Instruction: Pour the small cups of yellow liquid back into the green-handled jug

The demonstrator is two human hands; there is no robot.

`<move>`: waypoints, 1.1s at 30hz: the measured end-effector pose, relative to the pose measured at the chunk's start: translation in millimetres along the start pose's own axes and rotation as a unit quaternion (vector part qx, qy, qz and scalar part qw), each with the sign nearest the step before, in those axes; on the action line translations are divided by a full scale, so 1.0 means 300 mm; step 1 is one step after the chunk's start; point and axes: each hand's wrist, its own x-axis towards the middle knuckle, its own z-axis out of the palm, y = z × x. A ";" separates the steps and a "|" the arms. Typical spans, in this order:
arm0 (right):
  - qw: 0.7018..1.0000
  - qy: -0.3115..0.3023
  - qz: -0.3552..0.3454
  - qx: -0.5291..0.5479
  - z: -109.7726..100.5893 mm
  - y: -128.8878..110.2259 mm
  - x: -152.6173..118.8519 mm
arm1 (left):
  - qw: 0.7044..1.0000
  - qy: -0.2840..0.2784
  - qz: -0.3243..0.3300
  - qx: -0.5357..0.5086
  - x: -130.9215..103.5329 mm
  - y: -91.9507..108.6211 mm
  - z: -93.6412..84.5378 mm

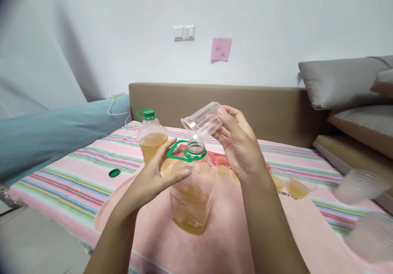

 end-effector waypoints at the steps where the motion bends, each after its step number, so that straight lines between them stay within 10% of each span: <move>1: 1.000 0.002 0.001 0.006 0.001 0.001 0.001 | 1.000 0.001 -0.002 0.003 -0.001 0.000 0.000; 11: 0.994 0.041 0.032 0.098 -0.039 0.014 0.026 | 1.000 -0.001 0.003 0.012 0.000 0.003 0.015; 33: 0.982 0.020 -0.174 -0.075 0.037 0.003 -0.007 | 1.000 -0.018 0.006 -0.009 -0.003 0.019 0.026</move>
